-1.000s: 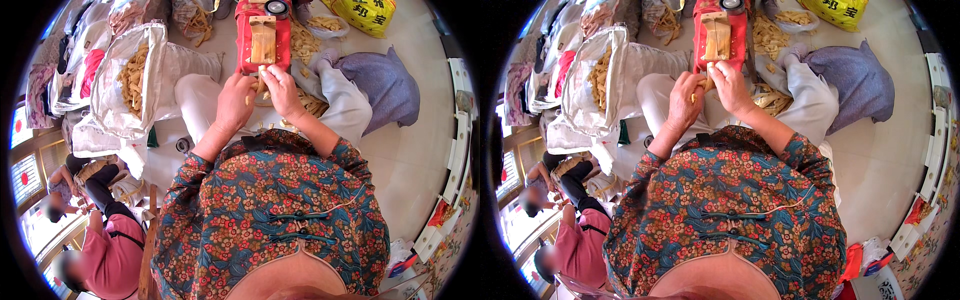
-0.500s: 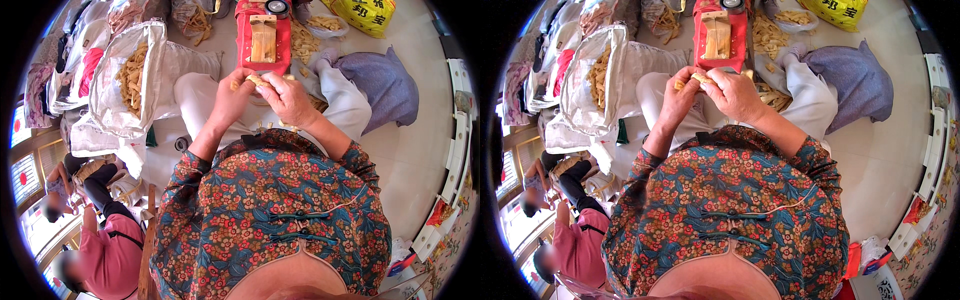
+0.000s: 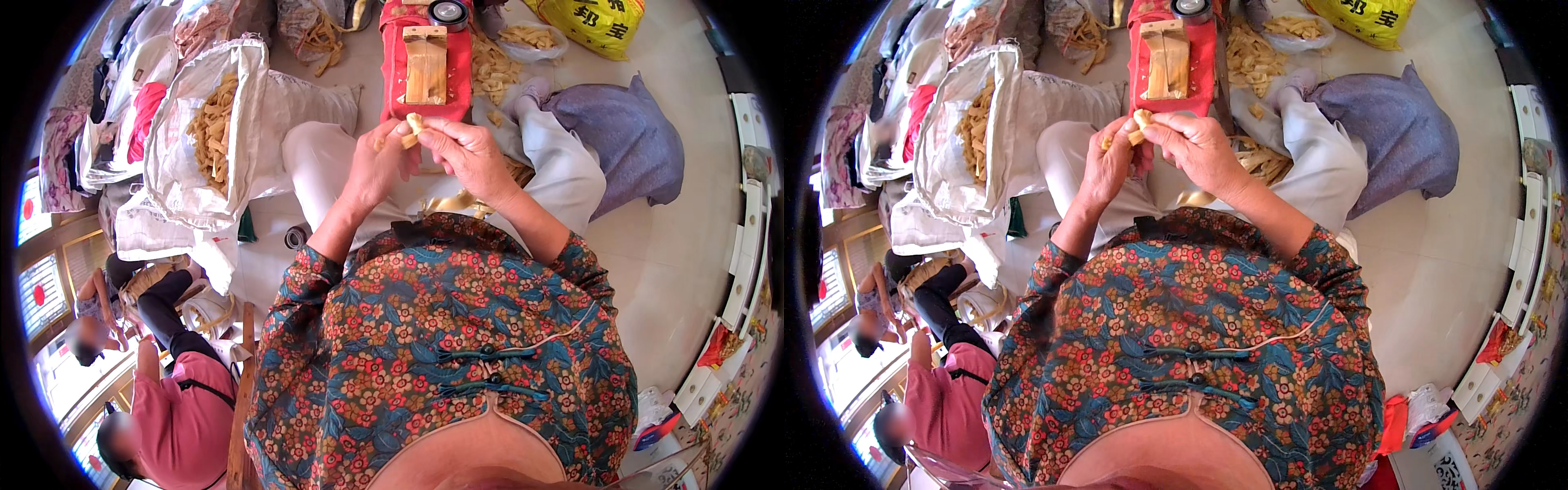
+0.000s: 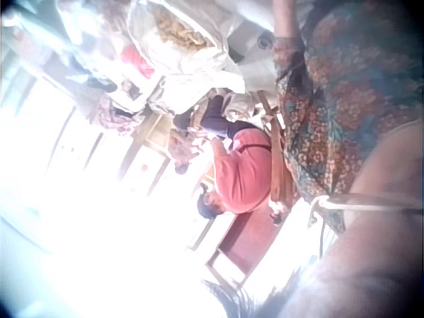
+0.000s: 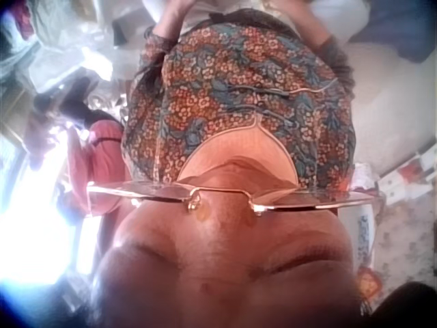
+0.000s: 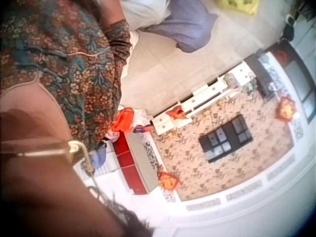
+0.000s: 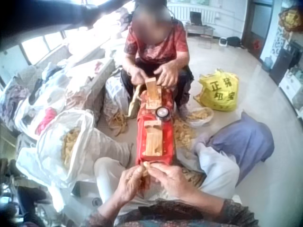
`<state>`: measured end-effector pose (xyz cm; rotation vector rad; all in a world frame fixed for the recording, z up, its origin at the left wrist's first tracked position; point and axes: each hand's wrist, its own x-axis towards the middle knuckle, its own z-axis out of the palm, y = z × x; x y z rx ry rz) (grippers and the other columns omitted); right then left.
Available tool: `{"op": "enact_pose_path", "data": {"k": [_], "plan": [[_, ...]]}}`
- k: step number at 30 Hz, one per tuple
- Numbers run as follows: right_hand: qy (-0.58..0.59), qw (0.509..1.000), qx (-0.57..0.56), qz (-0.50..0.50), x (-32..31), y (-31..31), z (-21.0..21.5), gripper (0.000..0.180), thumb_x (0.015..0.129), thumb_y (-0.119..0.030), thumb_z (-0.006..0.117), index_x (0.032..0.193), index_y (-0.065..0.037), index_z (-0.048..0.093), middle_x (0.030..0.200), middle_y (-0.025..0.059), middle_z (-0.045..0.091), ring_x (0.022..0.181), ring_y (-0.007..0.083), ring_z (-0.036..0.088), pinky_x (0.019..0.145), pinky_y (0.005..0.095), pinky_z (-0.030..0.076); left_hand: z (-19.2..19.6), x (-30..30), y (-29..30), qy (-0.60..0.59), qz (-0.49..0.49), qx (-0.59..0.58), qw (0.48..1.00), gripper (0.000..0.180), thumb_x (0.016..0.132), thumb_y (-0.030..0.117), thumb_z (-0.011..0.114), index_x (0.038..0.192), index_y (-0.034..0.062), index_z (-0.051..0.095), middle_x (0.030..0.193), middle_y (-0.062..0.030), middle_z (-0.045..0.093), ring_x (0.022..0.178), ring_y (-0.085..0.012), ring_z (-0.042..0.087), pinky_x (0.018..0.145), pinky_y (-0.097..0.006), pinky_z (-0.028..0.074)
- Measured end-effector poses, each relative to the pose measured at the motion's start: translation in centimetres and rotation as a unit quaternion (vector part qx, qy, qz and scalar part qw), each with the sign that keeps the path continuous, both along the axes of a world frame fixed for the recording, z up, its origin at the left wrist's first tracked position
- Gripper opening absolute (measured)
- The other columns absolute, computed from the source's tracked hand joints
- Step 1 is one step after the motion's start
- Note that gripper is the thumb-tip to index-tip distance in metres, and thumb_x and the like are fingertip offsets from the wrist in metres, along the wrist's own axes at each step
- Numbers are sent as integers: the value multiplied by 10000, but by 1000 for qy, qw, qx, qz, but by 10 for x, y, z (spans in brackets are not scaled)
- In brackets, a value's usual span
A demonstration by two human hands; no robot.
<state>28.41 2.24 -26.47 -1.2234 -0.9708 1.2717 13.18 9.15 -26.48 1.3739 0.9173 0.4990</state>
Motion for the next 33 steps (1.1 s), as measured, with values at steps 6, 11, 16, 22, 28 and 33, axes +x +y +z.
{"op": "enact_pose_path", "data": {"k": [6, 11, 16, 22, 28, 33], "plan": [[17, 999, -19, -32, 3, 3, -9, 299, 935, -308, 533, 1004, -36, 638, 650, -41, 551, 540, 40, 472, 501, 163, 399, 7, 2, 0, 20, -40, 34, 998, 359, 963, 343, 447, 775, 50, 533, 589, -7, 493, 497, -74, 455, 450, -209, 351], [216, 975, -48, -1, 39, 9, -11, 397, 932, -452, 476, 884, -68, 566, 592, -49, 460, 477, 29, 369, 430, 171, 275, 29, -2, -4, -166, 21, -163, 972, 337, 948, 295, 484, 700, 68, 481, 559, -5, 465, 459, -66, 406, 424, -212, 297], [150, 987, -42, -45, 32, 6, -9, 130, 919, -198, 563, 876, -76, 574, 600, -59, 446, 487, 2, 341, 425, 165, 244, 26, -8, 6, 64, 17, 186, 980, 226, 945, 247, 499, 924, 29, 555, 756, -83, 571, 691, -176, 558, 628, -282, 443], [58, 998, -39, -10, 9, 12, -19, 137, 908, -173, 565, 860, -45, 570, 623, -30, 512, 503, 39, 425, 439, 197, 339, 15, 7, -7, 143, -122, 514, 837, 490, 763, 49, 624, 1227, 38, 470, 1091, -168, 558, 984, -348, 551, 850, -412, 441], [-63, 986, -117, 101, 12, 1, -34, 191, 931, -203, 530, 841, -36, 550, 630, -22, 505, 540, 45, 437, 471, 208, 345, -17, -3, -3, 224, -151, 487, 830, 440, 727, 6, 566, 1160, 48, 498, 928, -130, 543, 889, -321, 556, 790, -409, 458], [-105, 990, -53, 77, 0, 0, -25, 273, 892, -242, 589, 774, 4, 569, 596, -17, 493, 562, 77, 429, 515, 275, 372, -43, -5, 22, 158, -129, 611, 765, 233, 712, 91, 569, 944, 82, 556, 927, -70, 576, 825, -245, 572, 717, -362, 452]]}}
